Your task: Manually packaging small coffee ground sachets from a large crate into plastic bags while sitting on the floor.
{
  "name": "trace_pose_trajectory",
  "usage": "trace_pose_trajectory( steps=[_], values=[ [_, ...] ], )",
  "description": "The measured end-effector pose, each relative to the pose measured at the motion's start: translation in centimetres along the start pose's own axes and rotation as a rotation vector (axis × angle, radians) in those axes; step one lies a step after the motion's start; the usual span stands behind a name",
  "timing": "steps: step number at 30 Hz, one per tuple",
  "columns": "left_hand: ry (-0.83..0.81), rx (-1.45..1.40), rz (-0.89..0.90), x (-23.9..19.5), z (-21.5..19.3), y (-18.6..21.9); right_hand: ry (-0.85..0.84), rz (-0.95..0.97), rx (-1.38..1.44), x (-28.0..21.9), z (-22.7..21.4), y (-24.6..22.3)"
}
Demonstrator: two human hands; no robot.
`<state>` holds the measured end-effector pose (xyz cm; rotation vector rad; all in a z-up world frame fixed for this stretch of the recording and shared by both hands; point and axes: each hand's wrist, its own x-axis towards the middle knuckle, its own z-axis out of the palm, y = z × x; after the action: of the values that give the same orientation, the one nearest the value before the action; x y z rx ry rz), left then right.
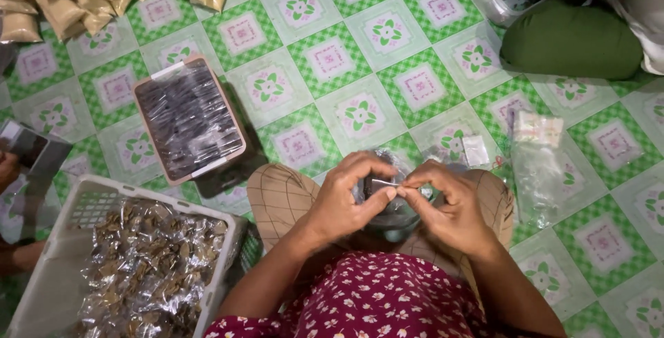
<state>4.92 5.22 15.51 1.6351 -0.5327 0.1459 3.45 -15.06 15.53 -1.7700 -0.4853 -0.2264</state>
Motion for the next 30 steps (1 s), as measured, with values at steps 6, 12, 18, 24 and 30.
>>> trace_pose_trajectory(
  steps=[6, 12, 18, 24, 30],
  values=[
    [-0.045, 0.051, -0.003, -0.9, -0.3, -0.1, -0.062, 0.081, -0.041, -1.0, -0.2, 0.6],
    [-0.131, 0.126, -0.065, -2.2, -0.6, -1.7, -0.103, 0.202, -0.062, -2.1, 0.6, 2.3],
    [-0.167, 0.239, -0.198, -8.1, 1.6, -12.0, -0.125, 0.435, 0.094, -6.6, 3.1, 11.5],
    [-0.175, 0.114, -0.472, -13.7, 2.6, -17.0, -0.144, 0.523, 0.099, -11.3, 5.2, 15.6],
    [-0.182, 0.109, -0.503, -14.5, 2.9, -18.7, -0.132, 0.546, 0.117, -13.2, 5.6, 17.9]
  ],
)
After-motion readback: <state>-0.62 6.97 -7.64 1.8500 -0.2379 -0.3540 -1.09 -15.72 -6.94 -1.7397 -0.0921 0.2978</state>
